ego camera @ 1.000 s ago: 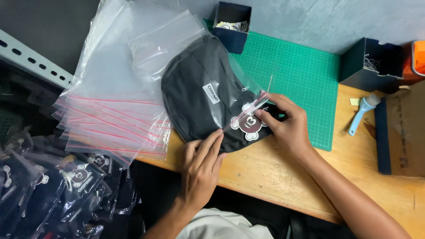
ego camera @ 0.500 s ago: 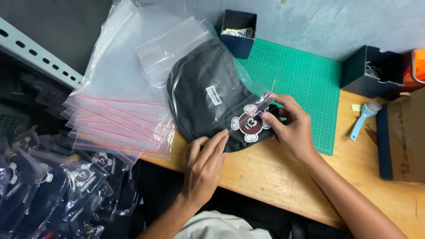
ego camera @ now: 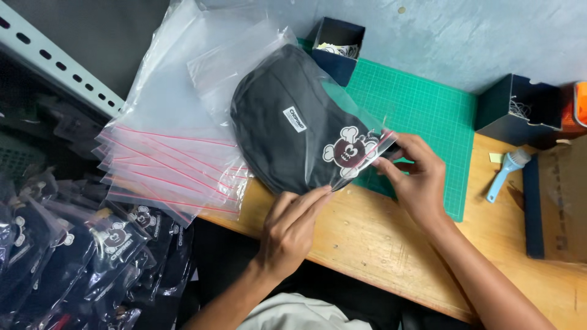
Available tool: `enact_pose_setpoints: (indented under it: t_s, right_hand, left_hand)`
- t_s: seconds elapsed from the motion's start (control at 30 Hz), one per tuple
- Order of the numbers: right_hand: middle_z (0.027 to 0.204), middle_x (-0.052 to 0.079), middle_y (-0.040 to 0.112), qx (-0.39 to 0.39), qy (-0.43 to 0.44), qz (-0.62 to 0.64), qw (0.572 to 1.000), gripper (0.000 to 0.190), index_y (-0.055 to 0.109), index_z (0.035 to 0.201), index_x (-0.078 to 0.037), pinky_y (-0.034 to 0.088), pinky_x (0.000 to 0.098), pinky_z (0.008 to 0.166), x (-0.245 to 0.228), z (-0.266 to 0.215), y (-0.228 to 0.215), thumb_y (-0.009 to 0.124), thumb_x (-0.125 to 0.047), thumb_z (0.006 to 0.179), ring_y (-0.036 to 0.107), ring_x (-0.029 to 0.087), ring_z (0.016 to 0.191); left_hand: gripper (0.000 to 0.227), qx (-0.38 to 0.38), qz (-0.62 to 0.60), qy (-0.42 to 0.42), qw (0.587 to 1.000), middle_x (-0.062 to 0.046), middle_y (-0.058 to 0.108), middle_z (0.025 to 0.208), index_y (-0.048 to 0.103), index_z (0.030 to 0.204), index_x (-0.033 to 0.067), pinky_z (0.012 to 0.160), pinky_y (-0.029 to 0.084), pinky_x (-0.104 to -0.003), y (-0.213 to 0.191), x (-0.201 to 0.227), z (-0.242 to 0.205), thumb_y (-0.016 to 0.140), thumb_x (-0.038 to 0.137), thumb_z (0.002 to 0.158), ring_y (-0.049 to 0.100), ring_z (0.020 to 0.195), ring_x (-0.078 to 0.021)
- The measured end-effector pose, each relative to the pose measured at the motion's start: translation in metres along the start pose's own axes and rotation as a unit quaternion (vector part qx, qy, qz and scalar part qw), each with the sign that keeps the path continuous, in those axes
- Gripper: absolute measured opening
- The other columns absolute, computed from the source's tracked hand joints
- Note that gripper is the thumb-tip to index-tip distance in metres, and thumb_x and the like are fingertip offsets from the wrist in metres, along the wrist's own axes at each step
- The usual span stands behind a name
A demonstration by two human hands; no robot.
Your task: The person brushes a black crossbody bag with a small blue brush, then attaches a cartoon bear keychain to the zipper pull. The person places the bag into a clear plastic bag, adds a sticker, and seals the bag.
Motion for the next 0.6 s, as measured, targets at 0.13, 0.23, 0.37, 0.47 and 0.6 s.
enact_pose_setpoints:
  t_s: [0.13,0.23,0.37,0.47,0.6]
  right_hand:
    - [0.137,0.017,0.051,-0.118,-0.048,-0.043,0.991,0.057,0.035,0.159,-0.003,0.055,0.0316,0.093,-0.010,-0.001,0.014,0.052,-0.011,0.106,0.054,0.022,0.114]
    - [0.165,0.017,0.035,-0.149,-0.107,-0.042,0.982,0.061,0.022,0.161,-0.001,0.026,0.0441,0.130,-0.013,-0.006,0.022,0.046,0.003,0.105,0.031,0.032,0.156]
    - [0.163,0.007,0.043,-0.156,-0.013,-0.004,0.988,0.061,0.029,0.160,-0.008,0.059,0.0323,0.092,-0.011,-0.004,0.023,0.048,-0.002,0.103,0.052,0.014,0.131]
    - [0.145,0.012,0.055,-0.138,0.106,0.204,0.963,0.063,0.040,0.156,-0.002,0.057,0.0276,0.079,0.003,-0.002,0.020,0.057,-0.002,0.096,0.057,0.014,0.081]
    - [0.168,0.015,0.032,-0.180,0.065,0.243,0.951,0.063,0.034,0.156,-0.002,0.056,0.0303,0.075,-0.004,-0.001,0.026,0.053,-0.002,0.095,0.058,0.016,0.091]
  left_hand:
    - [0.035,-0.027,0.001,-0.026,0.999,-0.013,0.066,0.134,0.065,0.127,-0.0093,0.085,0.053,-0.038,0.008,-0.004,-0.004,0.038,-0.006,0.106,0.061,0.091,-0.0293]
    - [0.035,-0.027,0.003,-0.040,0.999,-0.011,0.065,0.136,0.065,0.129,-0.0078,0.086,0.052,-0.037,0.011,-0.008,-0.007,0.039,-0.006,0.106,0.059,0.092,-0.0288]
    - [0.037,-0.027,0.007,-0.044,0.999,-0.012,0.065,0.137,0.064,0.130,-0.0086,0.088,0.053,-0.038,0.010,-0.011,-0.009,0.037,-0.008,0.104,0.061,0.094,-0.0301]
    - [0.036,-0.020,0.010,-0.047,0.999,-0.013,0.065,0.136,0.064,0.129,-0.0088,0.086,0.052,-0.039,0.008,-0.014,-0.010,0.037,-0.008,0.104,0.060,0.092,-0.0308]
    - [0.037,-0.035,-0.015,-0.048,0.998,-0.013,0.065,0.136,0.064,0.130,-0.0080,0.085,0.051,-0.039,0.009,-0.015,-0.012,0.037,-0.007,0.104,0.062,0.095,-0.0307]
Point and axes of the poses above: each hand's wrist, its own z-axis towards the middle knuckle, its own y-axis out of the palm, x = y × z, the point moved 9 cm from there along z, towards the middle knuckle
